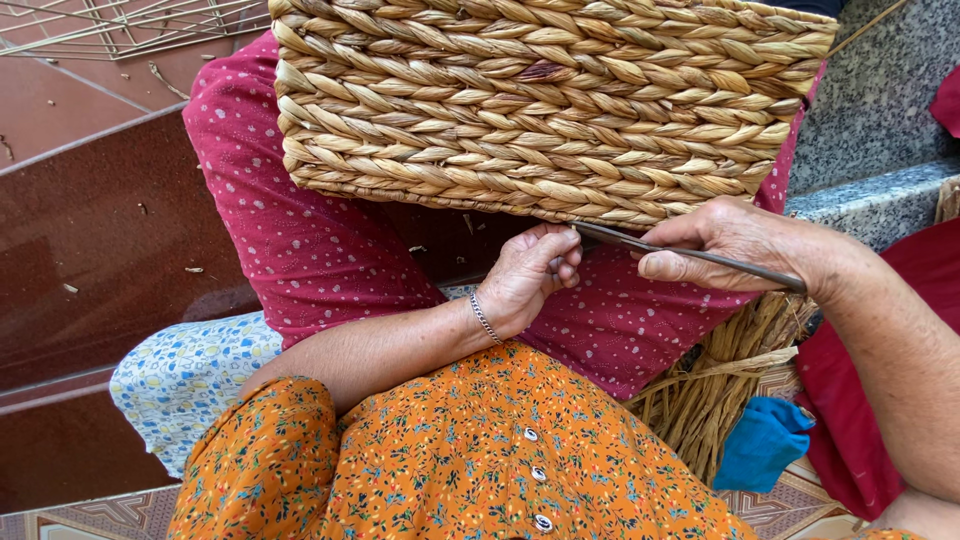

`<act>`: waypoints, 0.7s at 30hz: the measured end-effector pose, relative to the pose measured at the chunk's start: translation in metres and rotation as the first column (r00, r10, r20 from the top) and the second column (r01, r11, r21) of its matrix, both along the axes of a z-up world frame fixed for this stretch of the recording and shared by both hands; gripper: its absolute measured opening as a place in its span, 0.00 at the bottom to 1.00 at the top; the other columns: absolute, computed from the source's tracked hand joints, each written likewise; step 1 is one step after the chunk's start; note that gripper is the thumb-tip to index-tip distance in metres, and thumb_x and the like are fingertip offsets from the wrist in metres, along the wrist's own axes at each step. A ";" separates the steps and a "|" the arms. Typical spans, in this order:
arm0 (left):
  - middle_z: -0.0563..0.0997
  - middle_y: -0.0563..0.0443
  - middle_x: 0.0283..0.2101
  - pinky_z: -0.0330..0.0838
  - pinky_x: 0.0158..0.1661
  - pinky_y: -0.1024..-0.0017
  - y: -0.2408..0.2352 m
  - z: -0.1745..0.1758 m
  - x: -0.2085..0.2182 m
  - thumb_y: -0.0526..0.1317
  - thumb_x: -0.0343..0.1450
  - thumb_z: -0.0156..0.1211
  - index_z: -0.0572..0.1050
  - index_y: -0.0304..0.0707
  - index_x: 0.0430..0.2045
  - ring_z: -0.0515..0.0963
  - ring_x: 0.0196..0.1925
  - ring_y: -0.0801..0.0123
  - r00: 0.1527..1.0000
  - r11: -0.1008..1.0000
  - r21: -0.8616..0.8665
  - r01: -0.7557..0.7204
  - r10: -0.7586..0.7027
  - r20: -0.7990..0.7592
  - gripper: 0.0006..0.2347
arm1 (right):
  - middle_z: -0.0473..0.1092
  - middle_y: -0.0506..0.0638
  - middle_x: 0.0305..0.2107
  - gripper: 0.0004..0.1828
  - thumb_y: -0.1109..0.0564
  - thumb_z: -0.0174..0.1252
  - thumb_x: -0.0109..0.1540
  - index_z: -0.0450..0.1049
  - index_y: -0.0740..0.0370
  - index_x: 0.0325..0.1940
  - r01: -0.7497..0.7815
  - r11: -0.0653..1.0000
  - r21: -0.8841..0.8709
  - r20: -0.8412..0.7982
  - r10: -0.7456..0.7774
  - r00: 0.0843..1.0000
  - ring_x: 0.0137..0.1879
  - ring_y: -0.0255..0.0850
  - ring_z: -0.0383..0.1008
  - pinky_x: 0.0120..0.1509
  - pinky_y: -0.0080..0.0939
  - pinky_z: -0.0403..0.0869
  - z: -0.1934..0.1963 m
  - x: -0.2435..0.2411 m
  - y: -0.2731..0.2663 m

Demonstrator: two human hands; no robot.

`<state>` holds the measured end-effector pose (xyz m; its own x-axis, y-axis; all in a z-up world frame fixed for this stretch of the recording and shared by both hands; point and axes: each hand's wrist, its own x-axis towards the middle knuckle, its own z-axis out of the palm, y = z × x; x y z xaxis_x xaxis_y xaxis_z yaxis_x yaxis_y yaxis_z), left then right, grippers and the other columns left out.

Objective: The person uses shears to trim excess woven material from the edges of a rectangular basket. They rotate the basket to access different sides and continue trimming until the edges are even.

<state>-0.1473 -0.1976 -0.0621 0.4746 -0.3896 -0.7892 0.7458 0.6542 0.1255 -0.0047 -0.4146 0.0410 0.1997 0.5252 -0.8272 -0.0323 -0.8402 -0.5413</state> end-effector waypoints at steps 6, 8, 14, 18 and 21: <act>0.76 0.56 0.26 0.72 0.31 0.72 -0.004 -0.005 -0.014 0.36 0.73 0.60 0.73 0.38 0.28 0.72 0.25 0.78 1.000 1.000 -0.007 0.019 -0.019 0.024 0.05 | 0.80 0.56 0.25 0.28 0.33 0.61 0.59 0.84 0.53 0.52 -0.070 0.997 0.020 0.079 0.069 0.994 0.32 0.42 0.77 0.40 0.45 0.77 0.003 -0.008 0.002; 0.75 0.55 0.25 0.71 0.30 0.71 -0.001 -0.008 -0.017 0.36 0.73 0.59 0.73 0.38 0.27 0.71 0.23 0.77 0.996 0.994 -0.063 0.085 -0.083 0.032 0.05 | 0.79 0.56 0.27 0.30 0.35 0.64 0.59 0.80 0.52 0.59 -0.074 0.978 -0.194 -0.024 0.070 0.997 0.31 0.42 0.80 0.40 0.44 0.78 0.003 -0.010 -0.005; 0.80 0.53 0.29 0.75 0.33 0.70 0.025 -0.004 -0.014 0.37 0.74 0.53 0.75 0.33 0.30 0.78 0.29 0.72 0.799 0.834 0.201 0.514 -0.551 0.242 0.07 | 0.74 0.49 0.25 0.47 0.28 0.65 0.51 0.73 0.62 0.64 0.242 0.940 0.241 0.128 -0.278 0.952 0.29 0.38 0.75 0.31 0.37 0.76 0.013 -0.023 -0.069; 0.80 0.48 0.36 0.77 0.38 0.66 0.059 0.029 0.001 0.31 0.64 0.59 0.69 0.28 0.54 0.82 0.33 0.63 0.160 0.468 0.801 0.374 -0.883 0.441 0.21 | 0.67 0.44 0.27 0.47 0.26 0.58 0.61 0.68 0.68 0.67 0.664 0.575 0.479 0.034 -0.767 0.640 0.28 0.26 0.63 0.31 0.25 0.63 0.011 -0.031 -0.107; 0.82 0.45 0.37 0.80 0.40 0.67 0.081 0.062 0.016 0.30 0.70 0.64 0.79 0.32 0.39 0.84 0.39 0.60 0.159 0.564 0.820 0.098 -0.822 0.547 0.06 | 0.67 0.47 0.31 0.36 0.33 0.55 0.72 0.66 0.71 0.63 0.790 0.321 0.522 0.097 -0.943 0.319 0.30 0.28 0.66 0.35 0.28 0.66 -0.006 -0.038 -0.115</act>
<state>-0.1308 -0.1168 0.0002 0.8126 -0.5494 -0.1947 0.0599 -0.2535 0.9655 -0.0428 -0.5293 0.0351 0.9118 0.0548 -0.4071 -0.3906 -0.1912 -0.9005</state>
